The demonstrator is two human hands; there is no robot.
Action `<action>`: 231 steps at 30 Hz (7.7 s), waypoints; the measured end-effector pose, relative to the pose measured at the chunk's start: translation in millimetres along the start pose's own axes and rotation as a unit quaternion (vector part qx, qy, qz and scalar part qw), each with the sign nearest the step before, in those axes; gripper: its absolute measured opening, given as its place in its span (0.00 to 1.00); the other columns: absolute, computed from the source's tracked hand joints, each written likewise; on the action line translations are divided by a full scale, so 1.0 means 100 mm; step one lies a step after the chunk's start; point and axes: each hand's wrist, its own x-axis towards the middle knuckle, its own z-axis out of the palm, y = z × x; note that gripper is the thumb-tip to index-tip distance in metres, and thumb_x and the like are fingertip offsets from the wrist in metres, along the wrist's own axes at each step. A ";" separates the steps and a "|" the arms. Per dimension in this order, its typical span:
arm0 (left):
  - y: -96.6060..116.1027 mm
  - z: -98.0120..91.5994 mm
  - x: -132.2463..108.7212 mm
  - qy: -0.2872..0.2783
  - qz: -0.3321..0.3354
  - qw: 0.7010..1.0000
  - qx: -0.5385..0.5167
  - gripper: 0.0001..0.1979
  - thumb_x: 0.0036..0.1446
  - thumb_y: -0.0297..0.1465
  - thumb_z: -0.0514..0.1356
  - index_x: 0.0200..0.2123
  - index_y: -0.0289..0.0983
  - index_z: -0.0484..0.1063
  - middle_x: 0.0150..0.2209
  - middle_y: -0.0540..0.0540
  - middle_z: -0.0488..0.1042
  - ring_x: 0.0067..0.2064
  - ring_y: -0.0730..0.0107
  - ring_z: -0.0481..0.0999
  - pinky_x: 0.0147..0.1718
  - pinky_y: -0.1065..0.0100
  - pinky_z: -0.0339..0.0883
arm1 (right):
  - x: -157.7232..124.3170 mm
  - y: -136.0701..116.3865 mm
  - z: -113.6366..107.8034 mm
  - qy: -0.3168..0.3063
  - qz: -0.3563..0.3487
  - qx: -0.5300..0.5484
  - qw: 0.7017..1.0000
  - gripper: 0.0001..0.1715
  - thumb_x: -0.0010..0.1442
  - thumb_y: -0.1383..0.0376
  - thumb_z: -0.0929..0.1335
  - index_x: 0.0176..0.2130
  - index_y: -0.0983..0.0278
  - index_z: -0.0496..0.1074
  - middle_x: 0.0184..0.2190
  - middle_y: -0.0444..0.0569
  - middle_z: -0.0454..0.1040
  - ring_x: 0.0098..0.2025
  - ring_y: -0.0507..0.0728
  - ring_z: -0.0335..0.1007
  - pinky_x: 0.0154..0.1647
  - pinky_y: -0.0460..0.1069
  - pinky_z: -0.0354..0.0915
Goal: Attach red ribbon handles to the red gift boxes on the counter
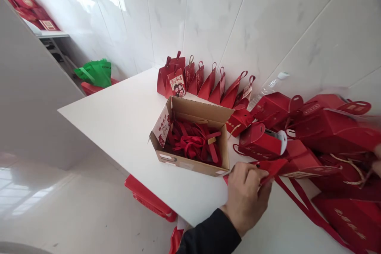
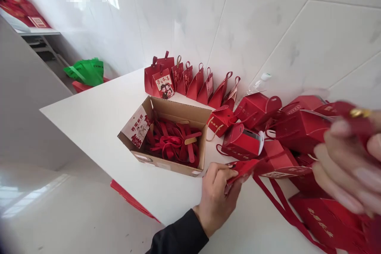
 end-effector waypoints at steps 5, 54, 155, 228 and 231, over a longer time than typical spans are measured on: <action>0.30 -0.19 -0.03 -0.039 -0.020 0.999 0.024 0.27 0.64 0.23 0.62 0.65 0.35 0.63 0.58 0.32 0.72 0.60 0.54 0.74 0.56 0.55 0.75 | -0.74 -0.08 -0.05 0.017 0.073 0.011 0.997 0.22 0.72 0.48 0.63 0.45 0.51 0.83 0.17 0.46 0.69 0.17 0.57 0.68 0.12 0.48 0.55; 0.71 -0.14 -0.49 -0.257 -0.320 0.894 -0.180 0.04 0.62 0.26 0.68 0.39 0.40 0.78 0.39 0.48 0.78 0.44 0.69 0.79 0.44 0.71 0.75 | -1.72 0.35 0.36 0.026 0.159 0.053 0.985 0.06 0.72 0.66 0.68 0.43 0.61 0.77 0.38 0.45 0.77 0.35 0.51 0.72 0.32 0.43 0.66; 0.97 -0.42 -0.30 -0.307 -0.264 0.895 -0.184 0.14 0.61 0.20 0.67 0.45 0.44 0.83 0.41 0.47 0.82 0.42 0.67 0.82 0.39 0.70 0.78 | -1.85 0.09 0.46 0.115 0.057 0.055 0.990 0.08 0.69 0.70 0.72 0.45 0.57 0.78 0.34 0.45 0.79 0.33 0.52 0.76 0.33 0.45 0.71; 0.90 -0.38 -0.29 -0.333 -0.498 0.680 -0.423 0.05 0.67 0.32 0.66 0.37 0.38 0.81 0.32 0.49 0.77 0.32 0.78 0.78 0.32 0.78 0.77 | -1.87 0.04 0.45 -0.035 0.286 0.402 0.869 0.09 0.65 0.60 0.76 0.37 0.63 0.77 0.28 0.45 0.74 0.30 0.52 0.72 0.32 0.46 0.67; 0.95 -0.38 -0.27 -0.334 -0.502 0.706 -0.372 0.09 0.68 0.35 0.66 0.36 0.37 0.77 0.31 0.49 0.75 0.30 0.77 0.76 0.31 0.75 0.77 | -1.85 0.04 0.44 -0.036 0.293 0.328 0.897 0.11 0.68 0.56 0.73 0.39 0.60 0.77 0.30 0.44 0.76 0.31 0.52 0.71 0.32 0.44 0.67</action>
